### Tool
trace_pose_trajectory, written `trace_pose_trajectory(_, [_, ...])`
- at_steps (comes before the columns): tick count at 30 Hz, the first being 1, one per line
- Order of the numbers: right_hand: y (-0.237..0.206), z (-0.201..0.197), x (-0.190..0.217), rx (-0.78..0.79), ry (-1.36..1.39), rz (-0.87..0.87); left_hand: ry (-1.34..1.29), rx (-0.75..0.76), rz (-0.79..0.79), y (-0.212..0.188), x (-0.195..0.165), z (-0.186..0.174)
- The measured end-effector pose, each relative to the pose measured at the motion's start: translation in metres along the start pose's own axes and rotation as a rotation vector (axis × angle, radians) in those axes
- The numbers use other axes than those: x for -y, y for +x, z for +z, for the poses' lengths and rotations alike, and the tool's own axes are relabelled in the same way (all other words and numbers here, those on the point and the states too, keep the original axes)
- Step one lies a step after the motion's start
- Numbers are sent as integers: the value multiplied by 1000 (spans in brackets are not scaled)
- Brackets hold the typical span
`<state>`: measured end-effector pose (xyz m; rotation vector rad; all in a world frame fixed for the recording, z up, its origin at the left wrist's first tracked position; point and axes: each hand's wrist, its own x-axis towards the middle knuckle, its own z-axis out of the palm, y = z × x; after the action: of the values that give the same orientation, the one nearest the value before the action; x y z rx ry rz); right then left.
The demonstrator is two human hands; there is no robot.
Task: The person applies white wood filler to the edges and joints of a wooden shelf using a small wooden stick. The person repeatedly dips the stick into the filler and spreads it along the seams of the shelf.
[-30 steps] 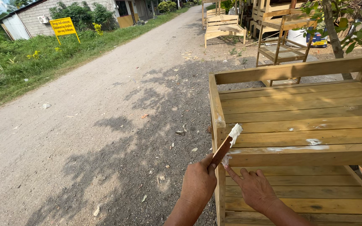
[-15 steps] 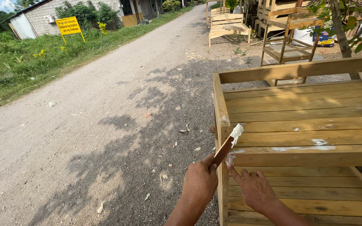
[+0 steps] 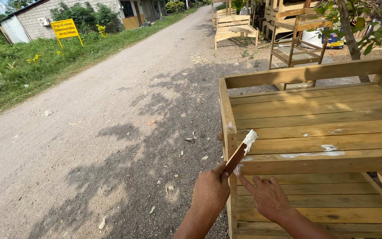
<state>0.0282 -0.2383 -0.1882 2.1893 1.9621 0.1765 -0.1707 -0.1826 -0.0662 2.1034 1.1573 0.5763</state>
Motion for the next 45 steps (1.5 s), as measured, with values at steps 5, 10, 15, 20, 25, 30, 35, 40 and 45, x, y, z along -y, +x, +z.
trace_pose_trajectory(5, [5,8,4,-57,-23,10,-3,-14,12,0,2,1])
trace_pose_trajectory(10, [10,14,9,-113,-23,-38,-28,-44,35,-2,3,1])
trace_pose_trajectory(15, [0,9,8,-33,35,-32,-26,-36,-5,-4,3,-4])
trace_pose_trajectory(20, [-1,2,8,-30,-5,20,-10,-33,-13,-4,2,-2])
trace_pose_trajectory(25, [1,10,8,-118,-62,49,-20,-23,-17,-1,-1,-1])
trace_pose_trajectory(30, [-3,21,8,-112,66,38,3,-33,-7,-3,0,-2])
trace_pose_trajectory(35, [2,23,14,-113,110,39,-25,-52,53,-2,3,2])
trace_pose_trajectory(40, [7,18,23,-41,49,4,-10,-25,19,-1,4,2])
trace_pose_trajectory(45, [4,20,12,-61,-4,28,-17,-69,63,-2,3,-1])
